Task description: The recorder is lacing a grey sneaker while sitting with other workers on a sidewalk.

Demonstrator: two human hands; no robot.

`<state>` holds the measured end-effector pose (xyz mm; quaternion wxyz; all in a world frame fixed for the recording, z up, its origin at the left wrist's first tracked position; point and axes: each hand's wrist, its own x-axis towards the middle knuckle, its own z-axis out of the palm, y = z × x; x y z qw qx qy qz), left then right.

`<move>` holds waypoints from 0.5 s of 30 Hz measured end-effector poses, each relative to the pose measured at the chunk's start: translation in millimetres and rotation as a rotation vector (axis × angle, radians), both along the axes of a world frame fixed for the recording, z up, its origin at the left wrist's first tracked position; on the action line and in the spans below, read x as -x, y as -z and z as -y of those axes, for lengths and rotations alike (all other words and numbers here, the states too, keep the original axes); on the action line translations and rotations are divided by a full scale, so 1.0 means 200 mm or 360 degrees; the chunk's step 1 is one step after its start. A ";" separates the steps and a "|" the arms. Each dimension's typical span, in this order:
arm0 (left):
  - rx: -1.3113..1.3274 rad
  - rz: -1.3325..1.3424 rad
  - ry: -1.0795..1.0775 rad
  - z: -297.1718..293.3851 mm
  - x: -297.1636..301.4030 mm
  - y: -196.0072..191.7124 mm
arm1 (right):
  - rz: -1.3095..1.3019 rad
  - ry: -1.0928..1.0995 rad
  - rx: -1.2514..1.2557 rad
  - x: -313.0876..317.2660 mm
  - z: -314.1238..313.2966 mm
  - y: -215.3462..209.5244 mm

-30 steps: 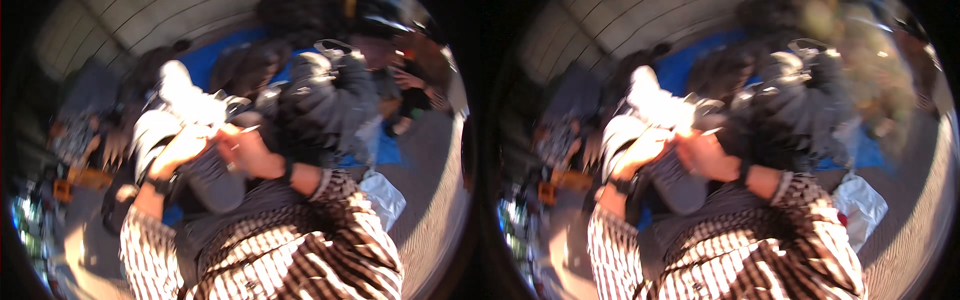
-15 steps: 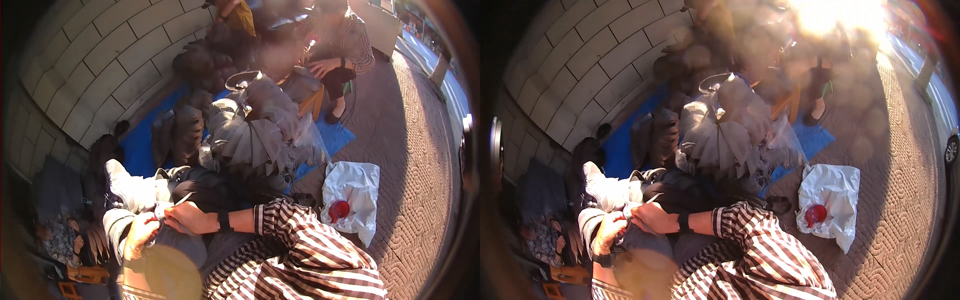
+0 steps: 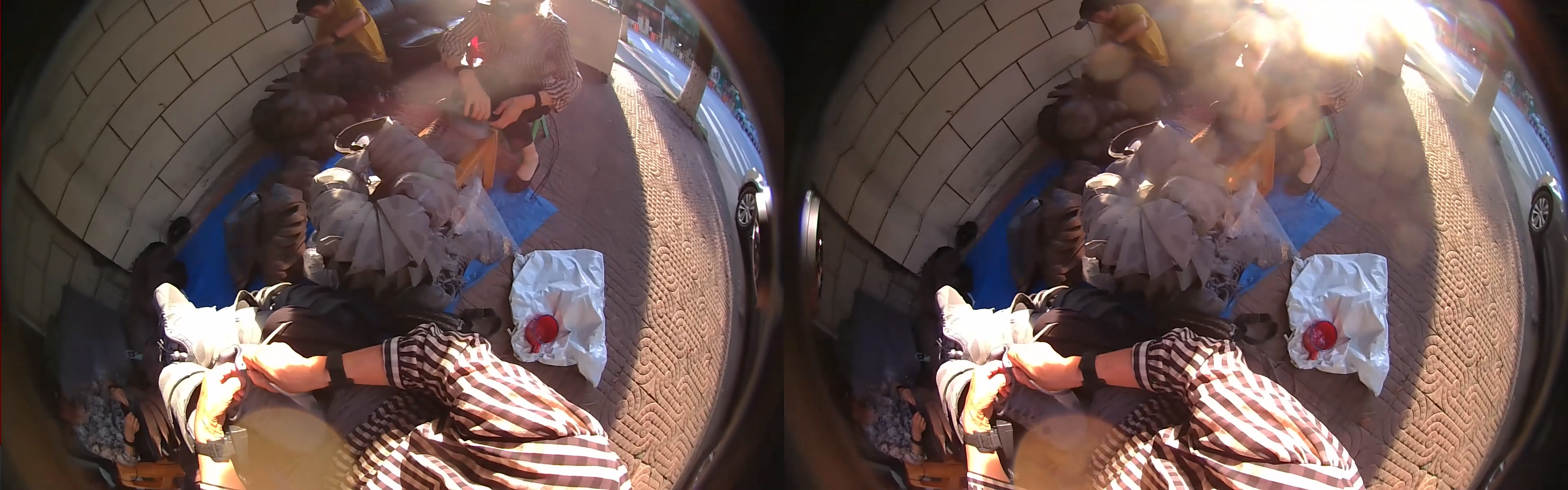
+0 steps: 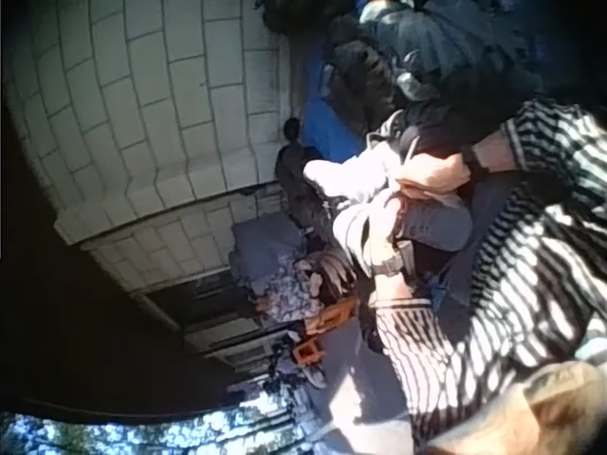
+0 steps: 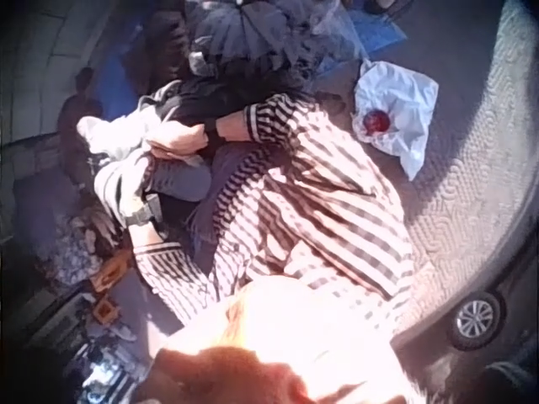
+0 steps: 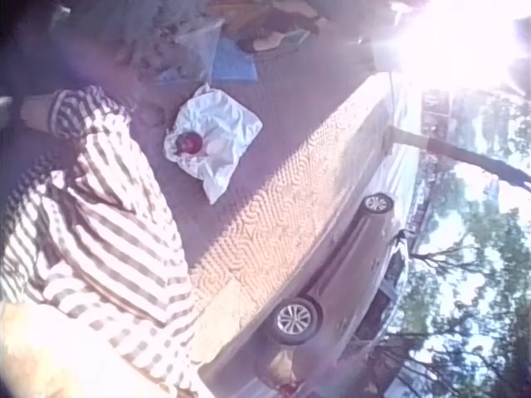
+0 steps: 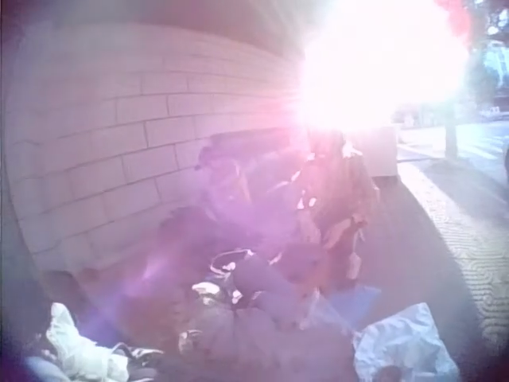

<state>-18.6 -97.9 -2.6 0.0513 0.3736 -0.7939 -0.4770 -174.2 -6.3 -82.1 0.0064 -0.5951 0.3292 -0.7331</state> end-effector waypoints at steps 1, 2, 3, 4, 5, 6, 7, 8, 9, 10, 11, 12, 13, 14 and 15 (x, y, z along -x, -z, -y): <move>-0.0030 0.0014 0.0001 -0.01 0.01 0.00 | -0.0003 -0.0010 0.0014 0.00 0.01 0.02; -0.0059 0.0028 0.0001 -0.02 0.03 -0.02 | 0.0053 -0.0243 -0.0326 0.01 0.02 0.08; -0.0054 0.0054 -0.0007 -0.03 0.06 -0.03 | 0.0104 -0.0477 -0.0666 0.03 0.03 0.13; -0.0038 0.0081 -0.0028 -0.04 0.07 -0.02 | 0.0147 -0.0718 -0.1013 0.04 0.01 0.14; -0.0021 0.0107 -0.0048 -0.04 0.07 -0.01 | -0.0225 -0.0518 -0.0986 0.06 0.02 0.13; -0.0014 0.0098 -0.0042 -0.04 0.06 -0.01 | -0.0240 -0.0532 -0.0974 0.05 0.01 0.12; -0.0005 0.0087 -0.0053 -0.04 0.06 -0.01 | -0.0636 -0.0224 -0.0912 0.04 0.00 0.12; -0.0037 0.0071 -0.0053 -0.04 0.06 -0.01 | -0.1024 0.0094 -0.0831 0.03 -0.01 0.12; -0.0068 0.0053 -0.0051 -0.04 0.05 0.00 | -0.1402 0.0420 -0.0731 0.02 -0.02 0.13; -0.0096 0.0033 -0.0052 -0.04 0.05 0.00 | -0.1770 0.0755 -0.0605 0.01 -0.02 0.13; -0.0125 0.0016 -0.0040 -0.04 0.05 0.00 | -0.1780 0.0763 -0.0593 0.01 -0.02 0.16; -0.0155 0.0000 -0.0028 -0.03 0.05 0.00 | -0.1654 0.0764 -0.0495 0.02 -0.01 0.21; -0.0184 -0.0019 -0.0024 -0.04 0.04 0.00 | -0.1530 0.0757 -0.0392 0.03 -0.01 0.22; -0.0146 -0.0024 -0.0005 -0.04 0.04 0.00 | -0.1406 0.0747 -0.0291 0.04 0.00 0.22; -0.0138 -0.0037 -0.0009 -0.05 0.04 -0.01 | -0.1417 0.0748 -0.0278 0.05 0.01 0.23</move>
